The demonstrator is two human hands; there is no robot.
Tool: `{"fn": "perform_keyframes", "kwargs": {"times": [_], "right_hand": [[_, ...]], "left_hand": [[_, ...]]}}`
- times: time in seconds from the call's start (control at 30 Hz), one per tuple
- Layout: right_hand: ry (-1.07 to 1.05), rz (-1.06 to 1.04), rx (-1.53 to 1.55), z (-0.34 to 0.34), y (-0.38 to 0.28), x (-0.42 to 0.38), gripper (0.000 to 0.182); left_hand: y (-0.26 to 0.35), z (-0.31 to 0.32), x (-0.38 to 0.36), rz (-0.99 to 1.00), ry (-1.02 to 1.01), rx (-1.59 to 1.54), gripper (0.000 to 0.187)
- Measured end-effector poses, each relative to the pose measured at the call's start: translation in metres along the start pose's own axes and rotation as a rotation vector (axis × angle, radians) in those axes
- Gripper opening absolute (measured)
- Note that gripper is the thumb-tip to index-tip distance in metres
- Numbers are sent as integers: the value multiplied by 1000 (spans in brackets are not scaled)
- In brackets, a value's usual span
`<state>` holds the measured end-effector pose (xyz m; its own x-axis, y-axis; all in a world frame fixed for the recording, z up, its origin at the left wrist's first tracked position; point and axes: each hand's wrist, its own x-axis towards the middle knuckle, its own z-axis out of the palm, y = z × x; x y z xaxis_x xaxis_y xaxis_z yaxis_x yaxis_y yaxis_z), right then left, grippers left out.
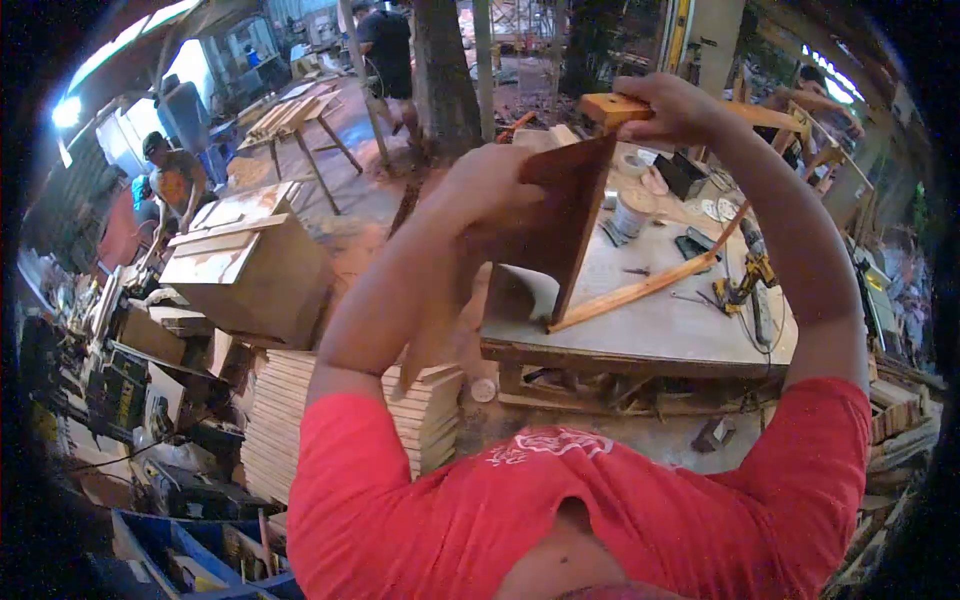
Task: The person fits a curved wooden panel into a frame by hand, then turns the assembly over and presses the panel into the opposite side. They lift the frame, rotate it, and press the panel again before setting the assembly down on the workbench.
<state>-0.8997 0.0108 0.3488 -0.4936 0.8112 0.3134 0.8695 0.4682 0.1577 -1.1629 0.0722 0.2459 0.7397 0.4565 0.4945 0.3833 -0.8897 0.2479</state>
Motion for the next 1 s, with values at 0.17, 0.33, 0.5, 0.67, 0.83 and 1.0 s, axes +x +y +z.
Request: {"fn": "perform_keyframes", "kwargs": {"times": [0.17, 0.33, 0.5, 0.67, 0.83, 1.0], "right_hand": [[12, -18, 67, 5, 2, 10, 46], [92, -72, 37, 13, 3, 15, 46], [100, -64, 5, 12, 3, 13, 43], [99, -27, 51, 14, 3, 11, 42], [83, -43, 46, 9, 0, 12, 43], [3, -92, 41, 8, 9, 11, 42]], "left_hand": [[19, -9, -21, -337, -246, 165, 37], [41, -13, -35, -268, -205, 216, 42], [53, 5, -46, -352, -231, 240, 43], [63, 32, -49, -208, -168, 324, 42], [120, 11, -36, -478, -391, 128, 40], [120, 35, -41, -369, -284, 17, 51]]}}
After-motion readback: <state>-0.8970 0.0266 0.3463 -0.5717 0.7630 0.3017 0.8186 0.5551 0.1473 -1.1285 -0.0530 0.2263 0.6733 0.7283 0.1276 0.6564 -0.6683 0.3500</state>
